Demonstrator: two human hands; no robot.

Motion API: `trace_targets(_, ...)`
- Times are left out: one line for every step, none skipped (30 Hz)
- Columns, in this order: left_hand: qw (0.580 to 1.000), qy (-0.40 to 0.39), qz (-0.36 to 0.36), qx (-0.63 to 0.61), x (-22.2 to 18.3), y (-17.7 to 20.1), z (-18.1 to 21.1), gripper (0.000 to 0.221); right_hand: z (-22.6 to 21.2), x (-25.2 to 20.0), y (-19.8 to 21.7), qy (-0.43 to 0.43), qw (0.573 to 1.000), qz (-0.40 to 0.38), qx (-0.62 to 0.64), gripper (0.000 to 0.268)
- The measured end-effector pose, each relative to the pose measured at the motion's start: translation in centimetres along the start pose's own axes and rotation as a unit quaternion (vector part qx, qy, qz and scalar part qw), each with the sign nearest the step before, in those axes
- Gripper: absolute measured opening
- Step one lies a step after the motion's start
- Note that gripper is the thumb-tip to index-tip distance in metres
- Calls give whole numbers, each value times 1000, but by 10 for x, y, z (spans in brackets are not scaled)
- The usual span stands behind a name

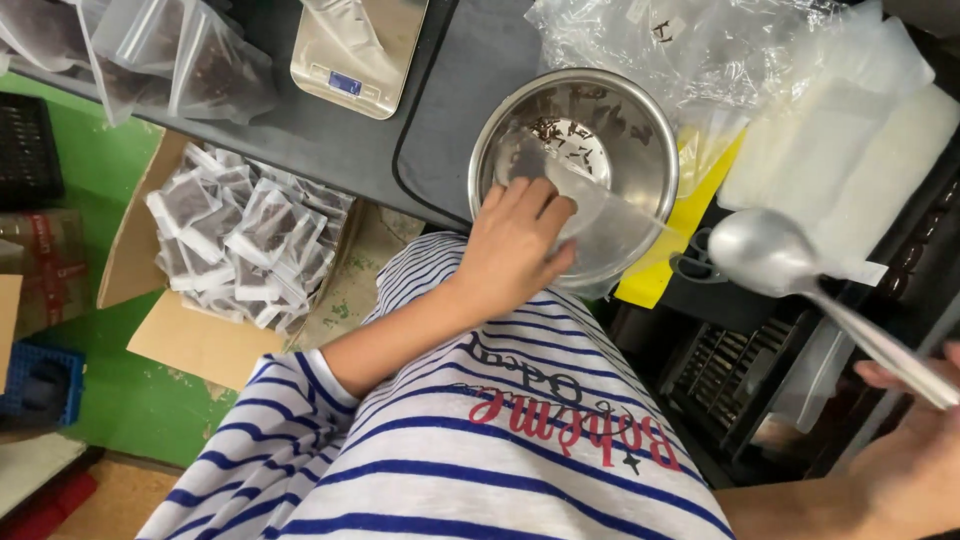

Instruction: Scooping coffee beans into small plastic bags and weighing them on a digital scale for packaging.

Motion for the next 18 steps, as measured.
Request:
trace_targets(1000, 0, 0, 0, 1, 1, -3, 27, -1, 0, -4, 0, 1000, 0, 0, 32)
trace_targets(1000, 5, 1, -17, 1, 2, -6, 17, 2, 0, -7, -41, 999, 6, 30, 38)
trace_targets(999, 8, 2, -35, 2, 3, -9, 11, 5, 0, -11, -81, 995, 13, 59, 45)
trace_targets(999, 8, 2, -36, 2, 4, -10, 11, 5, 2, -13, -81, 995, 13, 58, 45)
trace_targets(999, 1, -1, -41, 1, 4, -11, 12, 6, 3, -14, -83, 995, 23, 49, 49)
trace_targets(999, -6, -4, -46, 0, 6, -12, 13, 7, 5, -16, -85, 995, 33, 40, 53)
trace_targets(999, -5, -3, -45, -2, 7, -11, 13, 12, 8, -20, -84, 995, 32, 40, 53)
trace_targets(998, -8, -6, -56, -3, 8, -10, 12, 17, 10, -24, -76, 996, 30, 43, 43)
trace_targets(998, -10, -9, -67, -6, 8, -9, 11, 21, 13, -27, -68, 996, 27, 46, 33)
trace_targets(998, -8, -8, -67, -7, 7, -8, 11, 22, 14, -35, -68, 996, 26, 47, 33)
trace_targets(997, -8, -3, -71, -9, 6, -7, 11, 24, 15, -43, -71, 995, 25, 64, 33)
trace_targets(997, -7, 2, -75, -11, 5, -6, 11, 25, 16, -51, -74, 994, 25, 81, 33)
trace_targets(997, -7, 2, -75, -12, 7, -6, 11, 28, 19, -59, -74, 994, 25, 81, 33)
trace_targets(996, -3, 23, -81, -13, 10, -5, 10, 34, 21, -69, -109, 990, 2, 85, 34)
trace_targets(995, -2, 42, -90, -14, 13, -4, 9, 39, 22, -77, -144, 985, -18, 88, 36)
trace_targets(995, -4, 40, -91, -14, 16, -5, 9, 38, 22, -83, -145, 985, -15, 86, 36)
trace_targets(994, 15, 39, -98, -13, 18, -8, 10, 35, 22, -89, -125, 989, -21, 79, 37)
trace_targets(993, 33, 37, -105, -12, 21, -10, 12, 33, 23, -95, -106, 991, -28, 71, 39)
Point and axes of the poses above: each hand's wrist, its own x-axis towards the middle knuckle, its own y-axis out of the back of the hand, z = x × y, the point moved 4 cm from there along x, towards the middle knuckle, and after that the axes turned 14 degrees about x, right-handed, at the moved point
